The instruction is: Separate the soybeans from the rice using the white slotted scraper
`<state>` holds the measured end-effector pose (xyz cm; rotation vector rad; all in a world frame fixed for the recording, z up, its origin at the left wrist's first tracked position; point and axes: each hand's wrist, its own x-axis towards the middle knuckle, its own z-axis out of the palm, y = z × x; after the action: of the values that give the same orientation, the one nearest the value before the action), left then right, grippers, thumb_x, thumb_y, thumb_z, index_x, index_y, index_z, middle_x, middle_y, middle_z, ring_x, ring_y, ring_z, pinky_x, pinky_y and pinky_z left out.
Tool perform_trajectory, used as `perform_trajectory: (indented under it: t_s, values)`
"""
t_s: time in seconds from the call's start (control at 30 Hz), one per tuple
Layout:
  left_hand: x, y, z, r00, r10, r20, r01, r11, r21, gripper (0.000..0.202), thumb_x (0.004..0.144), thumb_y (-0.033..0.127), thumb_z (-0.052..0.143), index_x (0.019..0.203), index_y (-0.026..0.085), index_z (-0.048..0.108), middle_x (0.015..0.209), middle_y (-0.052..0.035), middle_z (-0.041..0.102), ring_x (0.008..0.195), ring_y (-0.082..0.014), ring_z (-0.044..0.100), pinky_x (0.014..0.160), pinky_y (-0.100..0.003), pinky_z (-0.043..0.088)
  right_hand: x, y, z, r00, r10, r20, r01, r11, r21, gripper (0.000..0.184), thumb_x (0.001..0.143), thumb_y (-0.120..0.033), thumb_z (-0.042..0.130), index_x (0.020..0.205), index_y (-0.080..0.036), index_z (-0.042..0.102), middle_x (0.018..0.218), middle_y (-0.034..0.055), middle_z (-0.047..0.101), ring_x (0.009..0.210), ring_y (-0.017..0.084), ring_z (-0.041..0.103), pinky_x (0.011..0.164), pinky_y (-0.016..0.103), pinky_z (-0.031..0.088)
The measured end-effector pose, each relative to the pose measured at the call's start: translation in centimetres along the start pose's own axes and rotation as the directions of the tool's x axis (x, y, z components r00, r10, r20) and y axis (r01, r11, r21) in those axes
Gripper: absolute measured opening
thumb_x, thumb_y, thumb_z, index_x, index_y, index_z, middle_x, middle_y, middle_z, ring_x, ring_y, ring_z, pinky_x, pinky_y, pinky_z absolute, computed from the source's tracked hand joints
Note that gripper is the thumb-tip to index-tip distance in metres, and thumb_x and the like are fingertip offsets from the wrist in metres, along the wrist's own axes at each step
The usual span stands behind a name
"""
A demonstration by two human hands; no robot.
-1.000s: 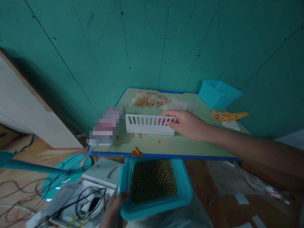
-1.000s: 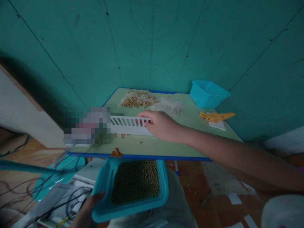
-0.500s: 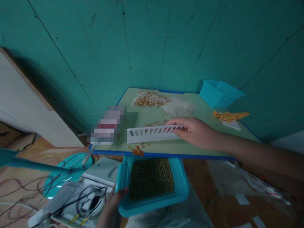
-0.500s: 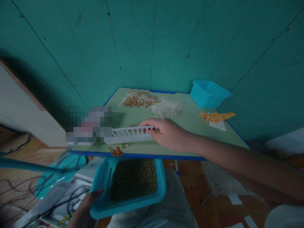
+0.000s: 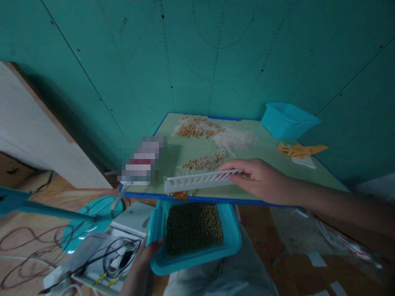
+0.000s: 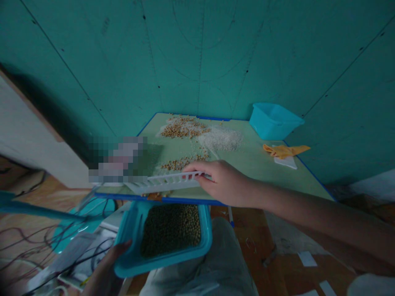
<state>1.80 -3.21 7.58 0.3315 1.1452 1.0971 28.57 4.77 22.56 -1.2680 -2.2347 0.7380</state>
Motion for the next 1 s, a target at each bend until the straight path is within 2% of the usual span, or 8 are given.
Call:
perform_trajectory:
  t_s: [0.13, 0.33, 0.43, 0.63, 0.8, 0.9, 1.0]
  values:
    - [0.1, -0.1, 0.1, 1.0, 0.001, -0.005, -0.001, 1.0, -0.018, 0.06, 0.061, 0.033, 0.076, 0.119, 0.027, 0.063, 0.11, 0.0022, 0.075, 0.127, -0.0314, 0.046, 0.092, -0.034, 0.051, -0.2, -0.1, 0.0, 1.0, -0.014, -0.005, 0.014, 1.0, -0.007, 0.03, 0.082, -0.008, 0.046, 0.104, -0.019, 0.063, 0.096, -0.0014, 0.071, 0.086, 0.01, 0.064, 0.074, 0.019, 0.048]
    - [0.3, -0.4, -0.1, 0.995, -0.018, 0.093, 0.026, 0.996, -0.084, 0.059, 0.072, 0.028, 0.067, 0.129, 0.028, 0.053, 0.111, 0.0012, 0.075, 0.125, -0.0279, 0.05, 0.095, -0.033, 0.048, -0.6, -0.5, 0.0, 0.999, -0.027, 0.017, 0.027, 1.0, -0.012, 0.029, 0.083, -0.009, 0.046, 0.103, -0.02, 0.063, 0.097, -0.0023, 0.071, 0.089, 0.009, 0.064, 0.078, 0.019, 0.048]
    - [0.2, -0.5, 0.0, 0.994, -0.021, 0.104, 0.03, 0.996, -0.087, 0.057, 0.075, 0.026, 0.065, 0.13, 0.029, 0.052, 0.113, 0.0011, 0.074, 0.124, -0.0275, 0.05, 0.096, -0.034, 0.046, -0.6, -0.4, -0.1, 1.0, -0.006, 0.011, 0.006, 1.0, -0.004, 0.029, 0.082, -0.01, 0.046, 0.103, -0.021, 0.063, 0.097, -0.0024, 0.071, 0.089, 0.01, 0.064, 0.079, 0.02, 0.048]
    - [0.0, -0.7, 0.9, 0.999, -0.01, 0.053, 0.011, 1.0, -0.017, 0.059, 0.069, 0.028, 0.069, 0.126, 0.026, 0.057, 0.108, 0.0005, 0.076, 0.123, -0.0311, 0.051, 0.098, -0.039, 0.046, -0.3, 1.3, -2.1, 0.987, 0.126, -0.103, -0.111, 0.983, 0.145, 0.024, 0.081, -0.02, 0.05, 0.101, -0.024, 0.062, 0.096, -0.0008, 0.071, 0.084, 0.015, 0.067, 0.072, 0.027, 0.054]
    - [-0.5, -0.8, 1.9, 0.995, -0.073, 0.063, 0.074, 0.997, -0.014, 0.055, 0.069, 0.03, 0.069, 0.122, 0.025, 0.061, 0.102, 0.0002, 0.078, 0.121, -0.0312, 0.053, 0.098, -0.04, 0.046, -1.2, 3.5, -4.6, 0.945, 0.268, -0.19, -0.204, 0.932, 0.3, 0.019, 0.078, -0.026, 0.058, 0.097, -0.027, 0.062, 0.093, 0.0002, 0.072, 0.087, 0.018, 0.068, 0.079, 0.032, 0.055]
    - [0.1, -1.1, 2.1, 0.996, -0.059, 0.072, 0.057, 0.998, 0.026, 0.058, 0.066, 0.031, 0.072, 0.122, 0.025, 0.061, 0.095, 0.0006, 0.079, 0.116, -0.0314, 0.057, 0.096, -0.038, 0.047, -2.4, 4.4, -5.4, 0.918, 0.321, -0.234, -0.243, 0.92, 0.309, 0.02, 0.076, -0.031, 0.062, 0.095, -0.026, 0.063, 0.093, 0.0025, 0.073, 0.088, 0.02, 0.068, 0.082, 0.036, 0.055]
    - [1.5, -2.0, 1.7, 0.99, -0.14, 0.008, 0.139, 0.989, 0.056, 0.068, 0.053, 0.031, 0.079, 0.118, 0.02, 0.064, 0.086, -0.0046, 0.08, 0.108, -0.0389, 0.062, 0.089, -0.046, 0.052, -3.4, 5.0, -5.8, 0.907, 0.334, -0.258, -0.273, 0.93, 0.244, 0.024, 0.075, -0.035, 0.064, 0.096, -0.024, 0.063, 0.095, 0.004, 0.073, 0.087, 0.021, 0.068, 0.08, 0.037, 0.055]
